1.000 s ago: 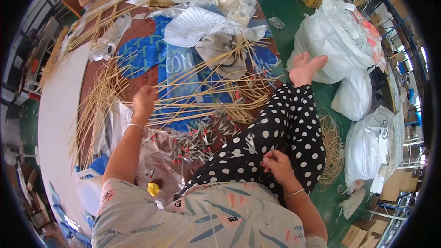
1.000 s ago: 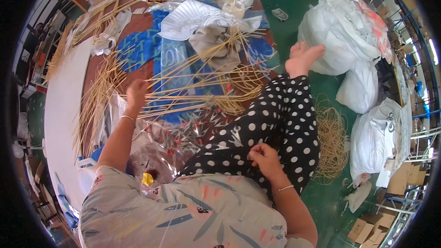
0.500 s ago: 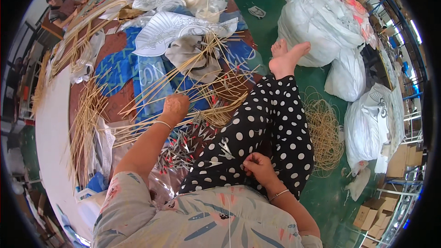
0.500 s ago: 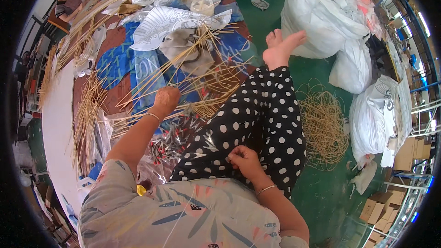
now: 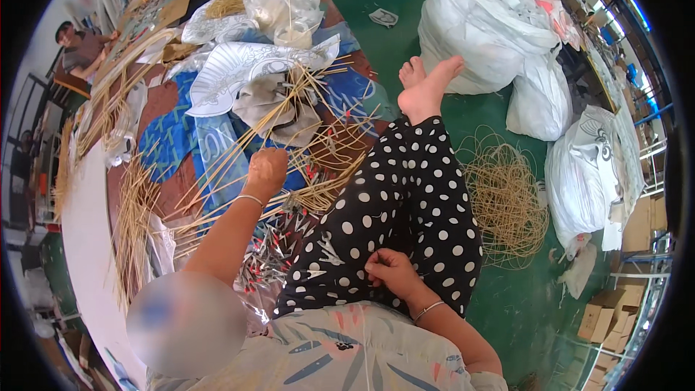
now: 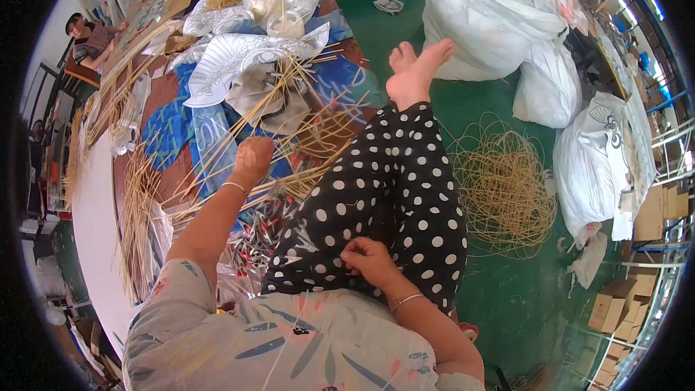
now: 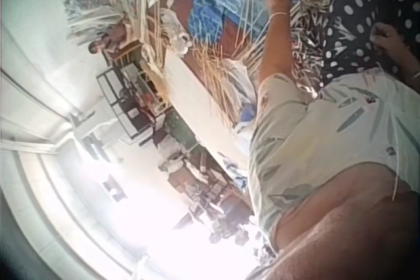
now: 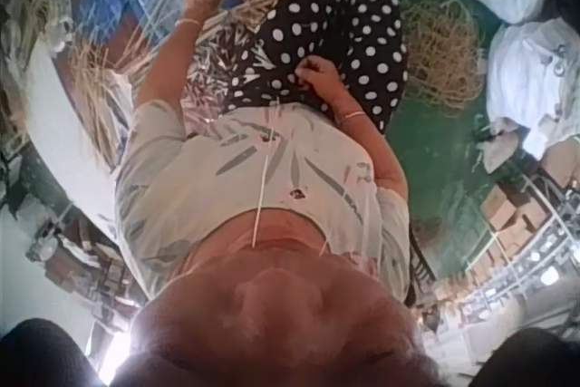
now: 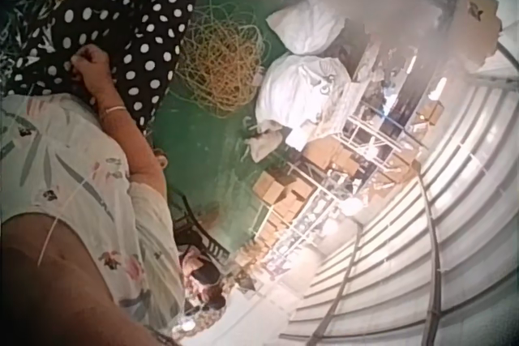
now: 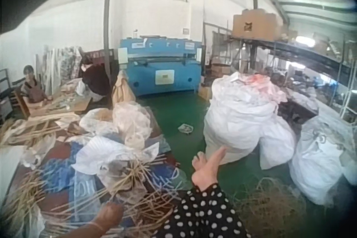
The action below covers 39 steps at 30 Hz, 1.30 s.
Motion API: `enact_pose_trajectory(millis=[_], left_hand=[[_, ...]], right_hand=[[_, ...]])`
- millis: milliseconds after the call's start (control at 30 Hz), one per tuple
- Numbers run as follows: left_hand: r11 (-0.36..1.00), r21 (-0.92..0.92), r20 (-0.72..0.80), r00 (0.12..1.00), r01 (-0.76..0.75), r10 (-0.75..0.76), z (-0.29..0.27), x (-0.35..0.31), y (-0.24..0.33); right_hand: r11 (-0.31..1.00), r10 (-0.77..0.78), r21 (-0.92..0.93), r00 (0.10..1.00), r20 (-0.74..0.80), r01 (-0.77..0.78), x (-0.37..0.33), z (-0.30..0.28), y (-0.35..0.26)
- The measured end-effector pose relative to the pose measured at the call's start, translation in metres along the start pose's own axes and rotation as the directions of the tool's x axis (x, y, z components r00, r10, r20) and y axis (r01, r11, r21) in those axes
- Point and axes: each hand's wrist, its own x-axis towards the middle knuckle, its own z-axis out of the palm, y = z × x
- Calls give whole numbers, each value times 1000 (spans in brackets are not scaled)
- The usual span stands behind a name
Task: The person sits on the floor and weaves thin bamboo strips together using a white string. They hold the bamboo frame in their left hand and wrap the string around the intersection points with their right hand, occasionally using a small tool to tighten the knot.
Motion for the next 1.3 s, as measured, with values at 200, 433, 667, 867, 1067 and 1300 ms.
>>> enact_pose_trajectory(millis=[200,433,667,867,1067,1300], left_hand=[[955,-293,-316,947,-44,-54,-56,-14,17],[911,-392,-445,893,-129,-65,-115,-40,53],[868,-447,-478,878,-216,-27,-178,-65,88],[788,-517,-447,891,-335,85,-210,-87,111],[679,-691,-242,964,-249,106,-240,-106,112],[711,-599,-254,929,-368,267,-254,-110,122]], right_hand=[[997,-18,-72,995,102,26,-5,4,-6],[922,-150,-219,817,556,318,-18,57,-24],[764,-615,-424,749,-248,487,-32,-17,-88],[574,-788,-51,534,-305,817,-102,-18,-134],[591,-805,-188,557,-206,785,-130,-27,-134],[558,-802,216,587,-109,802,-144,-5,-129]])
